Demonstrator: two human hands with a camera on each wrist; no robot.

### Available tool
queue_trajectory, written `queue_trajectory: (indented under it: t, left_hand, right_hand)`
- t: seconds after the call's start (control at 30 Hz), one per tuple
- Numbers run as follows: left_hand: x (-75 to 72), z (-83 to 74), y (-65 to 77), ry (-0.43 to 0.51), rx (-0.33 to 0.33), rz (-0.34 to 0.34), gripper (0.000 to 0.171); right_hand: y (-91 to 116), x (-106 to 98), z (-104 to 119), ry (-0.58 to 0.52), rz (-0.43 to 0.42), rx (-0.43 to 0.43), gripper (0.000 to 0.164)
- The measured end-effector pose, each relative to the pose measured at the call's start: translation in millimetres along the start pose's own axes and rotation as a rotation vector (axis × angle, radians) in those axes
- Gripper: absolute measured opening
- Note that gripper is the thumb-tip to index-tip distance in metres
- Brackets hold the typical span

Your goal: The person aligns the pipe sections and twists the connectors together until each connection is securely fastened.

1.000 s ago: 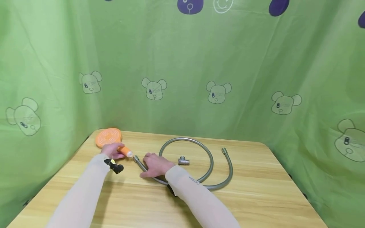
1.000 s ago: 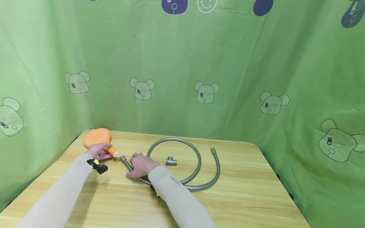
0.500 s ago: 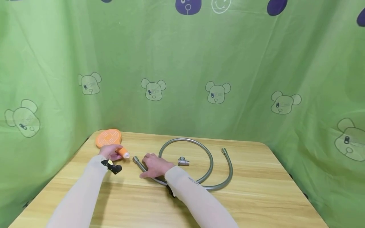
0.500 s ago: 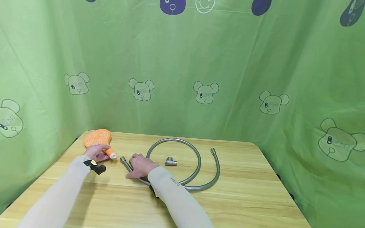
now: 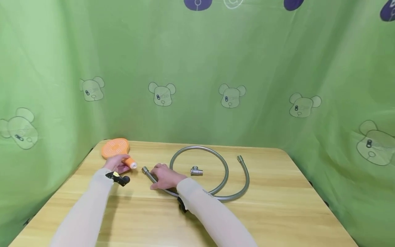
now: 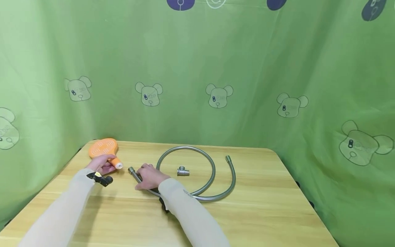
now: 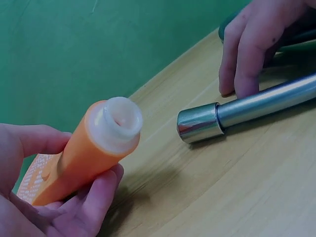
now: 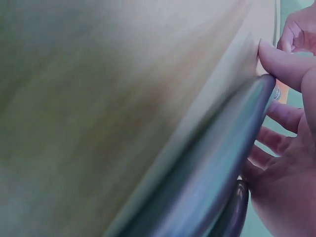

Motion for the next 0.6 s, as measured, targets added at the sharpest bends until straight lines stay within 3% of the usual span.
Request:
queue_trajectory:
  t: [0.27,0.47,0.6]
  left_hand:
    - [-11.6,2.9,-20.4,0.097,-0.056,0.054,0.014]
    - [-2.7,-2.9,-8.8,0.093,-0.006,0.097,0.007]
    - [-0.3,-3.3,-4.0,0.08,-0.015,0.084,0.008]
  right_hand:
    - [-6,2,2,-0.02,0.023,0.012,0.06]
    - [-5,0,1,-0.054,0.005,0.026,0.059]
    - [-3,1,-1,-0.077,-0.007,0.041,0.057]
Point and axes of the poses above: each hand's wrist, its own y-axis away from the middle knuckle, its own x-axis out of the palm, z = x × y, the point moved 9 cm from there along -y, towards the middle knuckle, and after that the axes turned 10 degrees about -x, right-handed, at the moved point
